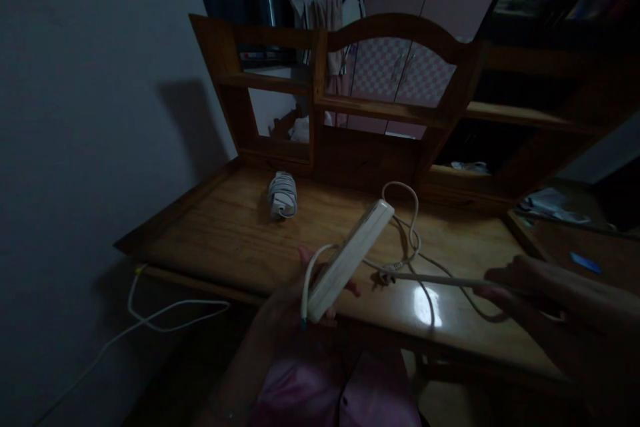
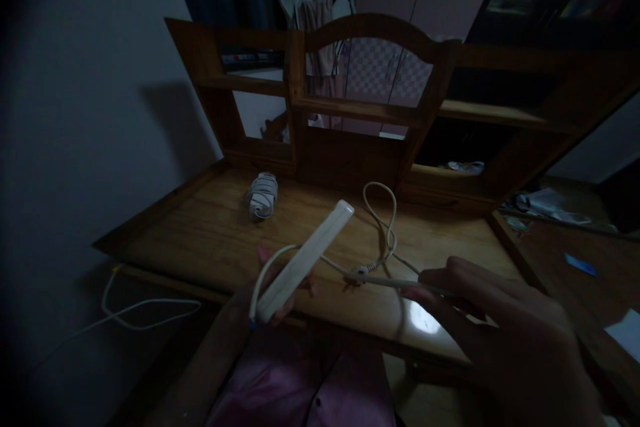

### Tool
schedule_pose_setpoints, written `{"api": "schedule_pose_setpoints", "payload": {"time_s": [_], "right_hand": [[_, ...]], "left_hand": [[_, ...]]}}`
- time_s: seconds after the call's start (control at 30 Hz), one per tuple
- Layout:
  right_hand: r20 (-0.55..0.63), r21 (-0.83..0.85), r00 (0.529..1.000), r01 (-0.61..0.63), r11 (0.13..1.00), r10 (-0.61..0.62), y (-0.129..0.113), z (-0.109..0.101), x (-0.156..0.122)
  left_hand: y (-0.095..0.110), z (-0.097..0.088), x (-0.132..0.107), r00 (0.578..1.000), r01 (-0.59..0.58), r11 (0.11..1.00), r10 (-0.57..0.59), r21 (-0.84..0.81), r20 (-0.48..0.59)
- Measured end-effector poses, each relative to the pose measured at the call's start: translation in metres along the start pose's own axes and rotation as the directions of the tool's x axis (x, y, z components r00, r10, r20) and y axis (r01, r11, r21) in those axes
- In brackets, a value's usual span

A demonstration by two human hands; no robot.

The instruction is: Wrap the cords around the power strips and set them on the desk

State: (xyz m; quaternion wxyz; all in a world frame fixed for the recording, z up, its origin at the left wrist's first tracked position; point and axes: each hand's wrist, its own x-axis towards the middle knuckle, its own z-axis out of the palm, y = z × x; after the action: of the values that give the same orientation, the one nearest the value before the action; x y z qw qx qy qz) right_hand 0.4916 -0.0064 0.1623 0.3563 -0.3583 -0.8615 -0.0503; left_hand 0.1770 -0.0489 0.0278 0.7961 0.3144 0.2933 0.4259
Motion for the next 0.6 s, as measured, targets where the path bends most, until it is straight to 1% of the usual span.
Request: {"api": "schedule_pose_setpoints", "payload": {"time_s": [0.07, 0.17, 0.23, 0.27, 0.3, 0.33, 0.37, 0.43, 0.47, 0.53, 0.6], "right_hand": [[0.010, -0.029, 1.000, -0.008, 1.000, 0.008, 0.007, 0.002, 0.001], [0.026, -0.039, 0.999, 0.024, 0.999, -0.023, 0.014, 0.004, -0.001], [0.033, -0.022, 0.999, -0.020, 1.000, 0.021, 0.015, 0.005, -0.004], [0.040, -0.015, 0.997, -0.061, 0.998, 0.061, 0.013, 0.006, -0.006], [0.058, -0.012, 0.993, -0.102, 0.995, 0.102, 0.011, 0.007, -0.009], [0.071, -0.017, 0.988, -0.134, 0.991, 0.134, 0.008, 0.009, -0.012], [0.082, -0.016, 0.987, -0.137, 0.990, 0.138, 0.004, 0.011, -0.014], [0.131, 0.038, 0.988, -0.088, 0.995, 0.083, -0.005, 0.016, -0.020], [0.158, 0.080, 0.987, -0.043, 0.996, 0.030, -0.010, 0.020, -0.022], [0.206, 0.165, 0.974, 0.064, 0.984, -0.098, -0.021, 0.026, -0.025], [0.219, 0.193, 0.957, 0.147, 0.970, -0.188, -0.033, 0.031, -0.026]], "left_hand": [[0.000, 0.002, -0.008, 0.997, -0.055, 0.998, 0.056, -0.020, 0.048], [0.000, 0.007, -0.016, 0.989, -0.074, 0.996, 0.081, -0.052, 0.125], [-0.001, 0.011, -0.019, 0.985, -0.048, 0.997, 0.059, -0.068, 0.161], [-0.001, 0.013, -0.020, 0.986, -0.039, 0.997, 0.050, -0.074, 0.156], [-0.001, 0.015, -0.020, 0.990, -0.047, 0.996, 0.057, -0.074, 0.129], [0.000, 0.017, -0.020, 0.994, -0.077, 0.995, 0.081, -0.059, 0.076], [0.002, 0.019, -0.019, 0.992, -0.122, 0.992, 0.122, -0.020, 0.006], [0.006, 0.024, -0.014, 0.962, -0.217, 0.968, 0.234, 0.125, -0.144], [0.008, 0.026, -0.011, 0.935, -0.239, 0.945, 0.285, 0.222, -0.209], [0.011, 0.026, -0.003, 0.862, -0.230, 0.871, 0.389, 0.434, -0.325], [0.011, 0.024, 0.005, 0.789, -0.188, 0.781, 0.481, 0.595, -0.382]]}}
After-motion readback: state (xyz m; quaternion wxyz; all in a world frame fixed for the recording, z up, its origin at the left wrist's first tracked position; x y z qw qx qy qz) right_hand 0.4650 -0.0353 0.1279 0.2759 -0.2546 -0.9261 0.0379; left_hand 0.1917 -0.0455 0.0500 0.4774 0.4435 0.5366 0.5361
